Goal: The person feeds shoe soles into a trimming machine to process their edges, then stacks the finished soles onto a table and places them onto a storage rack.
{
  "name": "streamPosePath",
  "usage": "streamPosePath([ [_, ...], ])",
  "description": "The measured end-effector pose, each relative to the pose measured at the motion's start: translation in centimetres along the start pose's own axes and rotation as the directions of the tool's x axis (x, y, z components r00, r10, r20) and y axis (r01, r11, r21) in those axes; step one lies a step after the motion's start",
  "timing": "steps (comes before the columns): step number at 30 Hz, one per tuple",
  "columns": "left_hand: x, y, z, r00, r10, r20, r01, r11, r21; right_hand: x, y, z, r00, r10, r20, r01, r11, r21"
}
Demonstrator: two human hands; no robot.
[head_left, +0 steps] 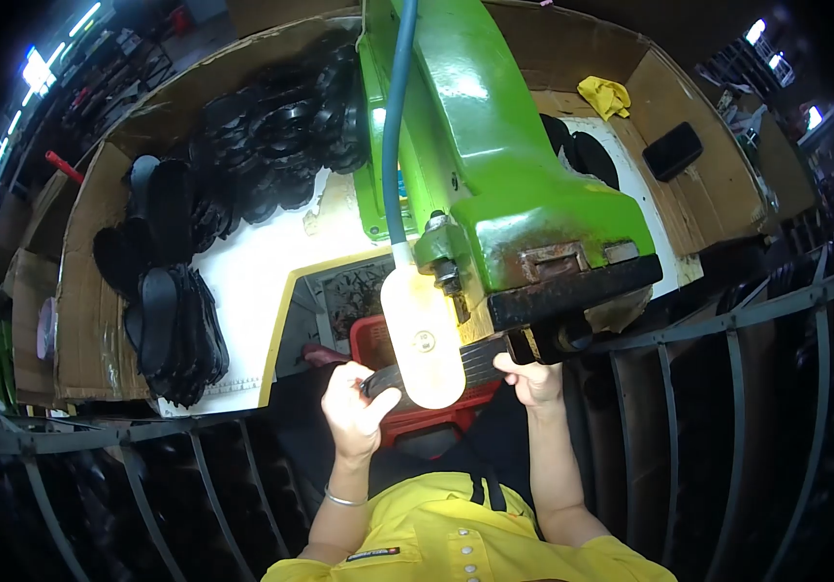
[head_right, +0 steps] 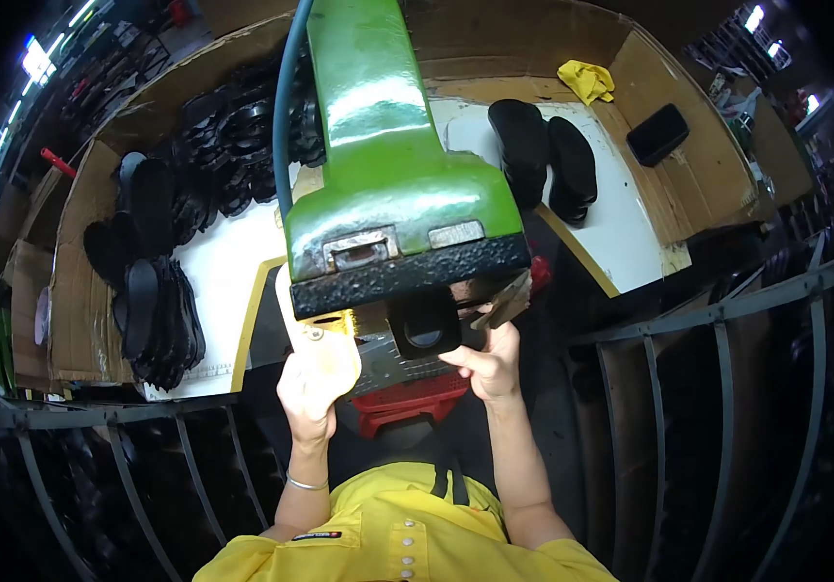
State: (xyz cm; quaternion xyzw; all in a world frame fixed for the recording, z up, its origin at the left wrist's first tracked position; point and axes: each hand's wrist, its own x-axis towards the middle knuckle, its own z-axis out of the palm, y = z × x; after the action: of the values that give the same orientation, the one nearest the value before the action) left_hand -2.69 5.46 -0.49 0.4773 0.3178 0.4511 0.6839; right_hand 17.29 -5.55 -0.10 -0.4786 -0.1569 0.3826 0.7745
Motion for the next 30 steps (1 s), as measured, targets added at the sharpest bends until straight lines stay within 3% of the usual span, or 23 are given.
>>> streamPosePath([
  [2, -0.8, -1.9, -2.5, 0.989, -0.139, 0.058, 0.144, 0.984, -0.108, 0.0, 0.1, 0.8, 0.998, 0.022, 0.059, -0.015, 0.993, -0.115],
  [3, -1.1, -1.9, -3.2, 0.975, -0.189, 0.118, 0.197, 0.979, -0.055, -0.1, -0.2, 1.2, 0.996, 0.061, 0.057, -0.052, 0.987, -0.154],
  [5, -1.5, -2.2, -3.8, 0.922, -0.222, 0.318, 0.195, 0.974, 0.115, 0.3, -1.0, 2.3, 0.976, -0.079, 0.201, 0.155, 0.904, -0.399],
  [6, -1.4, -2.6, -3.6, 0.88, -0.246, 0.406, 0.192, 0.967, 0.17, 0.3, -0.9, 2.4, 0.969, -0.089, 0.229, 0.182, 0.885, -0.429],
  [7, -0.7, -2.1, -2.4, 0.859, -0.218, 0.462, 0.062, 0.942, 0.329, 0.4, -0.9, 2.5, 0.962, -0.099, 0.256, 0.21, 0.864, -0.457],
  [8, -0.3, -1.6, -1.1, 0.854, -0.099, 0.511, -0.199, 0.845, 0.496, 0.4, -0.9, 2.6, 0.953, -0.108, 0.283, 0.239, 0.843, -0.483],
  [10, 0.7, -0.2, 2.9, 0.891, 0.089, 0.446, -0.277, 0.884, 0.377, 0.3, 0.9, 2.2, 0.975, -0.11, 0.195, 0.162, 0.947, -0.279],
  [12, 2.0, -1.7, 4.4, 0.861, 0.214, 0.462, -0.41, 0.83, 0.378, -0.4, 1.5, 1.7, 0.986, -0.041, 0.163, 0.078, 0.971, -0.225],
  [14, 2.1, -1.5, 6.0, 0.87, 0.243, 0.428, -0.409, 0.842, 0.352, -1.3, 3.7, -0.6, 0.991, -0.006, 0.134, 0.034, 0.978, -0.205],
  [15, 1.6, -1.4, 6.4, 0.891, 0.236, 0.389, -0.376, 0.863, 0.337, -2.4, 4.4, -1.2, 0.976, -0.013, 0.218, 0.068, 0.966, -0.248],
  [17, 0.9, -2.0, 6.7, 0.923, 0.235, 0.305, -0.328, 0.894, 0.305, -5.1, 7.4, -4.5, 0.913, 0.247, 0.325, -0.153, 0.945, -0.288],
  [18, 0.5, -2.9, 6.1, 0.926, 0.182, 0.33, -0.276, 0.924, 0.264, -6.4, 7.8, -5.1, 0.888, 0.339, 0.311, -0.249, 0.923, -0.295],
  [20, -0.1, -3.8, 5.2, 0.922, 0.075, 0.38, -0.158, 0.969, 0.191, -7.8, 7.8, -7.0, 0.9, 0.364, 0.241, -0.326, 0.927, -0.185],
  [21, -0.3, -3.7, 5.6, 0.957, 0.066, 0.284, -0.115, 0.981, 0.157, -7.9, 7.7, -8.1, 0.926, 0.324, 0.196, -0.305, 0.945, -0.121],
  [24, -0.4, -4.9, 5.6, 0.921, 0.129, 0.367, -0.21, 0.959, 0.189, -7.5, 5.3, -9.5, 0.975, 0.211, 0.072, -0.213, 0.977, 0.016],
  [29, 0.0, -3.7, 7.1, 0.912, 0.09, 0.399, -0.275, 0.858, 0.435, -4.0, 0.5, -9.9, 0.983, -0.036, -0.182, 0.03, 0.999, -0.032],
  [30, 0.0, -3.8, 7.4, 0.919, 0.079, 0.387, -0.246, 0.881, 0.404, -2.9, -0.6, -9.4, 0.973, -0.084, -0.213, 0.073, 0.995, -0.061],
])
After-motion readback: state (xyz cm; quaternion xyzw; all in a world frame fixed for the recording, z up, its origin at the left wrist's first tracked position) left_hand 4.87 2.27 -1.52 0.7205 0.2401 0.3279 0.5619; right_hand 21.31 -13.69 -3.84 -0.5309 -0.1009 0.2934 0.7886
